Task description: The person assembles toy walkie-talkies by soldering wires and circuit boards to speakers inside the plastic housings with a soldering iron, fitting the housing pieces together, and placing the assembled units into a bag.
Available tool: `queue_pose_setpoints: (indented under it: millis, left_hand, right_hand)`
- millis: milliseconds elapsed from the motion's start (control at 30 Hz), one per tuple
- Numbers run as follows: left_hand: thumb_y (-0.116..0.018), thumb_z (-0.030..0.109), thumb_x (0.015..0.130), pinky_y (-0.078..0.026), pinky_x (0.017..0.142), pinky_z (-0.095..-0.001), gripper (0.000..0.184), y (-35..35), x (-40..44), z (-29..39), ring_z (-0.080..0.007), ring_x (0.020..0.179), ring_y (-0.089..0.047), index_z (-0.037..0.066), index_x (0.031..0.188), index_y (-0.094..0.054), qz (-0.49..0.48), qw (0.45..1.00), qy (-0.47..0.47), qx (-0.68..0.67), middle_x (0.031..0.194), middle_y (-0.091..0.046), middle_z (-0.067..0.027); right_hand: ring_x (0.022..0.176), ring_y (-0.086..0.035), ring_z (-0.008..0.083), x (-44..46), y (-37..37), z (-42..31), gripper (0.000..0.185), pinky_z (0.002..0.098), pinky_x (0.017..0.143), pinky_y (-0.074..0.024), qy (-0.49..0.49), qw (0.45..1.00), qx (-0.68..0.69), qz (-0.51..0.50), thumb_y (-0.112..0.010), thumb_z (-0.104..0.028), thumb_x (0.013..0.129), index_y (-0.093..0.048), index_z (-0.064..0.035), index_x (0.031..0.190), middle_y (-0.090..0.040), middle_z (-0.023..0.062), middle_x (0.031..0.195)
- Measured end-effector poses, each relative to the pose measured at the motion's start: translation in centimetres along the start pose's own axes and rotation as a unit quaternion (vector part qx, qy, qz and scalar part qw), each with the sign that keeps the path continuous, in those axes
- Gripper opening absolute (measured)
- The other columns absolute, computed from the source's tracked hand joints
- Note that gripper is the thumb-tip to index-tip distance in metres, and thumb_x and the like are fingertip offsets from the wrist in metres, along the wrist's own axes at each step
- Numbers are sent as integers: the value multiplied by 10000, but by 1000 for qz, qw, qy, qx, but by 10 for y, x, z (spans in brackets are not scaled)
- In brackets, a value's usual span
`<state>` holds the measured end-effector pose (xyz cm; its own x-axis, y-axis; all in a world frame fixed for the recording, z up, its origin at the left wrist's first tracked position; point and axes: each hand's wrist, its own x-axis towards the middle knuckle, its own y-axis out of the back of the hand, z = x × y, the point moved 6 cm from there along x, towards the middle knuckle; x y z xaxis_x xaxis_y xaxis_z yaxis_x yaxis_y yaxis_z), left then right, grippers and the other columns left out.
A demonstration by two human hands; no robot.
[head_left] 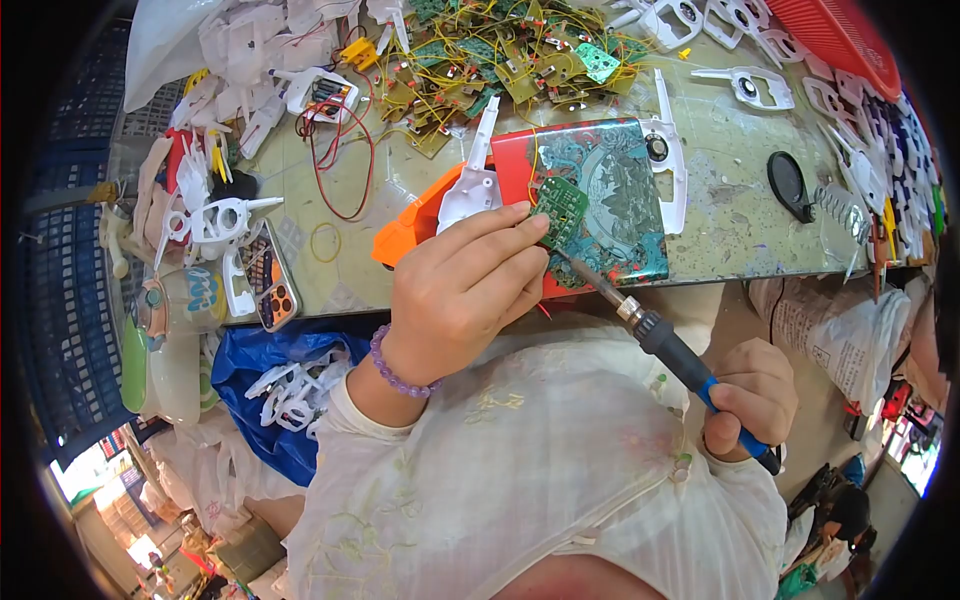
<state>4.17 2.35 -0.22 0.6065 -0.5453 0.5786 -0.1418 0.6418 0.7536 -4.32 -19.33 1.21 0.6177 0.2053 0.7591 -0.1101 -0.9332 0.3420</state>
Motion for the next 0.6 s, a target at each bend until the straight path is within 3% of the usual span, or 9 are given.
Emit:
queue_pose_setpoints:
  millis: [100,167,500,600]
  left_hand:
    - [-736,55,653,-557,748,-304,199,0,0,0,-231,932,-667,31,832,-652,-1,1000,-1,0,960,-684,-75]
    - [-736,55,652,-557,749,-304,200,0,0,0,-232,932,-667,31,832,-652,-1,1000,-2,-1,960,-684,-75]
    - [-739,54,648,-556,752,-311,216,-1,0,0,-236,944,-663,31,843,-652,-11,1000,0,-4,977,-682,-77]
    - [-740,56,647,-554,747,-312,215,1,1,0,-236,946,-661,33,841,-651,-11,1000,0,-5,979,-681,-76]
  right_hand:
    - [399,-452,155,2,-1,-1,277,287,378,-349,1,1000,-24,-12,-560,-272,932,-524,-11,847,-482,31,517]
    - [459,-515,159,2,0,-2,171,283,378,-365,17,999,-3,-31,-639,-163,852,-585,-3,881,-547,27,605]
    - [457,-506,153,5,0,-4,170,275,373,-354,35,998,-3,-49,-644,-151,843,-592,2,894,-550,27,612]
    - [462,-509,162,-9,10,1,202,278,380,-366,46,997,-10,54,-615,-200,891,-570,-5,923,-559,46,628]
